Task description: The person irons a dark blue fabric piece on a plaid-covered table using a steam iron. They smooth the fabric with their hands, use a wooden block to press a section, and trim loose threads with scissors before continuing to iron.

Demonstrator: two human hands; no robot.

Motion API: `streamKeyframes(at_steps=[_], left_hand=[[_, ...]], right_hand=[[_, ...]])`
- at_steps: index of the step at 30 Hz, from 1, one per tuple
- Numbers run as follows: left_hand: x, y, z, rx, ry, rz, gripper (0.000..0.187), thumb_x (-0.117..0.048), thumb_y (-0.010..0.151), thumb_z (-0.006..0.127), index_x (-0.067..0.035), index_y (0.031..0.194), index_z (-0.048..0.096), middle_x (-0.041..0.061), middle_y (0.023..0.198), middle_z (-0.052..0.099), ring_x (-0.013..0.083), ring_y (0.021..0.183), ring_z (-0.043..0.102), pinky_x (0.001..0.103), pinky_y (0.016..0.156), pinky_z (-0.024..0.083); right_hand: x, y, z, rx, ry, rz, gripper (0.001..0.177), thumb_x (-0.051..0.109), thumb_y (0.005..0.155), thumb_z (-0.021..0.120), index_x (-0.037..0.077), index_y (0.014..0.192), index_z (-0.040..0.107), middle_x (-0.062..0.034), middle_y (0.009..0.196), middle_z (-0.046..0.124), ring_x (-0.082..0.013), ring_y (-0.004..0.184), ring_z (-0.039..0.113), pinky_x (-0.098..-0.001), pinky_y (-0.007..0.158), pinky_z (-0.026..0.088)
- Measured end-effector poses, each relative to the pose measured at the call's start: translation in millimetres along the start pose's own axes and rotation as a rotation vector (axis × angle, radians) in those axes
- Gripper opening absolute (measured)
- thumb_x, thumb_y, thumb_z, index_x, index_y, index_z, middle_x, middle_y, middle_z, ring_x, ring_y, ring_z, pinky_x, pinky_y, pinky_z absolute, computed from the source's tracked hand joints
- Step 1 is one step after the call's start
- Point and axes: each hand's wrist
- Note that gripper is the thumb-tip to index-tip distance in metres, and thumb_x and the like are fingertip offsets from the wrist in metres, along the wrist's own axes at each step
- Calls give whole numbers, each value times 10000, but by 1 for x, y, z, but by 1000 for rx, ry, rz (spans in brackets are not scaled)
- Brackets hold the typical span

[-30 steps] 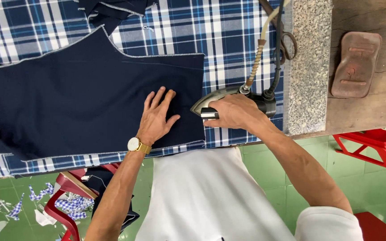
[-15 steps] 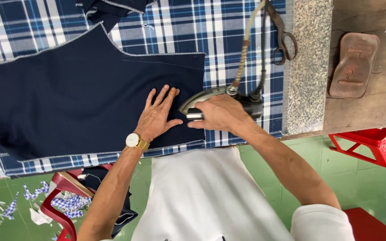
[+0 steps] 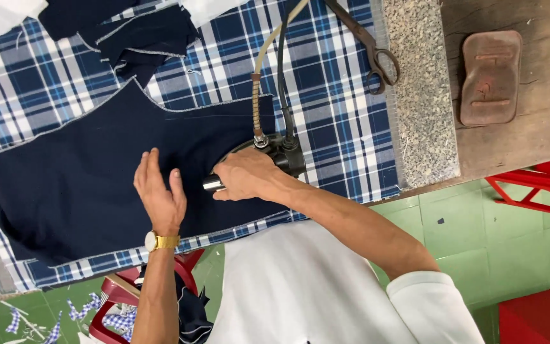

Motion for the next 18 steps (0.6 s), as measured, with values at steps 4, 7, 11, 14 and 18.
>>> streamKeyframes(at_steps=[4, 7, 11, 14, 18], left_hand=[[-11, -3, 13, -3, 16, 27, 552, -181, 1012, 647, 42, 1494, 499, 210, 1425, 566, 394, 1397, 464, 514, 1169, 319], [-30, 1, 21, 52, -23, 64, 626, -191, 908, 781, 26, 1446, 548, 191, 1367, 616, 375, 1397, 481, 504, 1187, 310], [-50, -1, 45, 197, -86, 142, 761, -286, 816, 865, -7, 1444, 537, 134, 1338, 671, 306, 1436, 464, 484, 1224, 266], [-63, -6, 66, 241, -170, 200, 773, -272, 875, 821, 39, 1486, 463, 144, 1415, 640, 283, 1466, 435, 463, 1246, 227], [-70, -9, 81, 295, -237, 229, 792, -259, 904, 794, 60, 1517, 406, 141, 1443, 619, 267, 1479, 417, 455, 1262, 207]], right_hand=[[-3, -4, 2, 37, 5, 36, 503, 589, 837, 642, 100, 754, 723, -116, 679, 712, -330, 700, 730, -427, 653, 573], [-5, -23, -16, 89, -13, 89, 508, 603, 836, 643, 106, 798, 740, -132, 718, 720, -348, 742, 734, -453, 675, 578], [-5, -50, -49, 208, -32, 206, 508, 578, 889, 609, 98, 923, 773, -165, 837, 750, -383, 893, 744, -505, 776, 570], [-39, -65, -45, 222, -48, 250, 521, 591, 883, 603, 90, 898, 749, -130, 756, 730, -347, 793, 736, -456, 722, 563], [-57, -82, -46, 223, -31, 299, 511, 587, 885, 617, 92, 902, 741, -125, 750, 734, -338, 786, 733, -455, 738, 559]])
Point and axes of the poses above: each hand's wrist, its own y-axis towards the middle knuckle, its own z-axis out of the palm, x = y × z
